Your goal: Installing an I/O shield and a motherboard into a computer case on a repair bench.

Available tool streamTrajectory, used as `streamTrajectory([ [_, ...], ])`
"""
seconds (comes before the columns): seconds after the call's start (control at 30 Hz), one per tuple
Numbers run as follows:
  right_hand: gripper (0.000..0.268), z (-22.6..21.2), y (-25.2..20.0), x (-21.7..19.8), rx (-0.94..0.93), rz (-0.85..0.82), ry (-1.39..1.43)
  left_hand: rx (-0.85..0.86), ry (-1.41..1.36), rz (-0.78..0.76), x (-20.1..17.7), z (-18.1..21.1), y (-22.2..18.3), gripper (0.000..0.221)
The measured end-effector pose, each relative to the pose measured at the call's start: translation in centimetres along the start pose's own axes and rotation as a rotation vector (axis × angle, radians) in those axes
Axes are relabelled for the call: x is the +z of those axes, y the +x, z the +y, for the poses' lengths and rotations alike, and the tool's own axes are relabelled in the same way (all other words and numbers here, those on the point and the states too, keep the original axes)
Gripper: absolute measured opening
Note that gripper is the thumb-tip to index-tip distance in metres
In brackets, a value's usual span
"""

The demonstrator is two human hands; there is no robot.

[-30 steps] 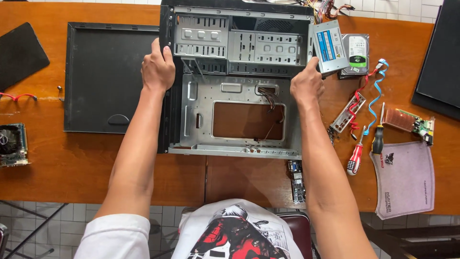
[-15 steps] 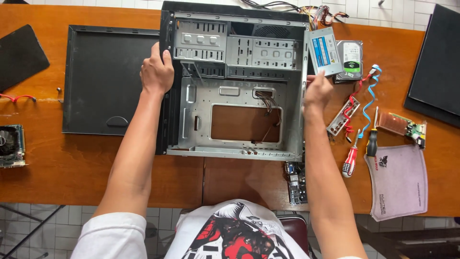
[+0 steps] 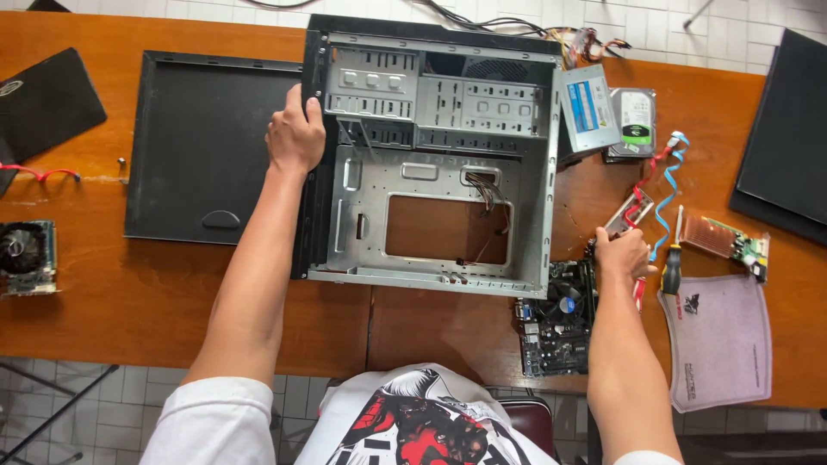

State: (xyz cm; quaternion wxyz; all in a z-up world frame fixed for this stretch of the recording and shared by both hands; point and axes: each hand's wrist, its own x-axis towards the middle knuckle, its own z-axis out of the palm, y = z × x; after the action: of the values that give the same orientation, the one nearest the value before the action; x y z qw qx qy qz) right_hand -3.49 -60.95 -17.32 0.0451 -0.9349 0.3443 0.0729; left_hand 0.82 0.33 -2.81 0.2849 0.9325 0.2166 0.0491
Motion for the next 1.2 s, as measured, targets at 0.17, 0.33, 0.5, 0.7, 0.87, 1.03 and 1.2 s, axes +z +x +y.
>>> streamTrajectory([
  [0.17, 0.049, -1.1, 0.3, -0.7, 0.052, -0.002, 0.004, 0.040, -0.027, -0.005, 0.2, -0.1, 0.0, 0.056],
  [0.33, 0.051, 1.0, 2.0, -0.8, -0.046, 0.032, 0.178, 0.064, -0.003, 0.017, 1.7, -2.6, 1.2, 0.047],
  [0.5, 0.030, 2.4, 3.7, 2.1, 0.144, -0.095, 0.818, 0.071, -0.005, 0.021, 1.6, -2.4, 0.9, 0.048],
  [0.7, 0.039, 2.2, -4.0, -7.1, 0.323, -0.410, 1.182, 0.101, 0.000, 0.058, 1.2, -1.9, 0.8, 0.048],
  [0.87, 0.047, 1.8, -9.2, -13.0, 0.284, -0.591, 1.750, 0.228, 0.061, 0.225, 1.6, -2.0, -0.2, 0.039],
  [1.03, 0.046, -3.4, -14.6, -16.0, 0.012, -0.535, 1.973, 0.553, 0.101, 0.488, 0.2, -0.2, -2.6, 0.033],
  [1.2, 0.063, -10.5, -20.5, -15.2, -0.738, -0.166, 1.326, 0.567, -0.417, 0.298, 0.3, 1.5, -7.4, 0.026],
])
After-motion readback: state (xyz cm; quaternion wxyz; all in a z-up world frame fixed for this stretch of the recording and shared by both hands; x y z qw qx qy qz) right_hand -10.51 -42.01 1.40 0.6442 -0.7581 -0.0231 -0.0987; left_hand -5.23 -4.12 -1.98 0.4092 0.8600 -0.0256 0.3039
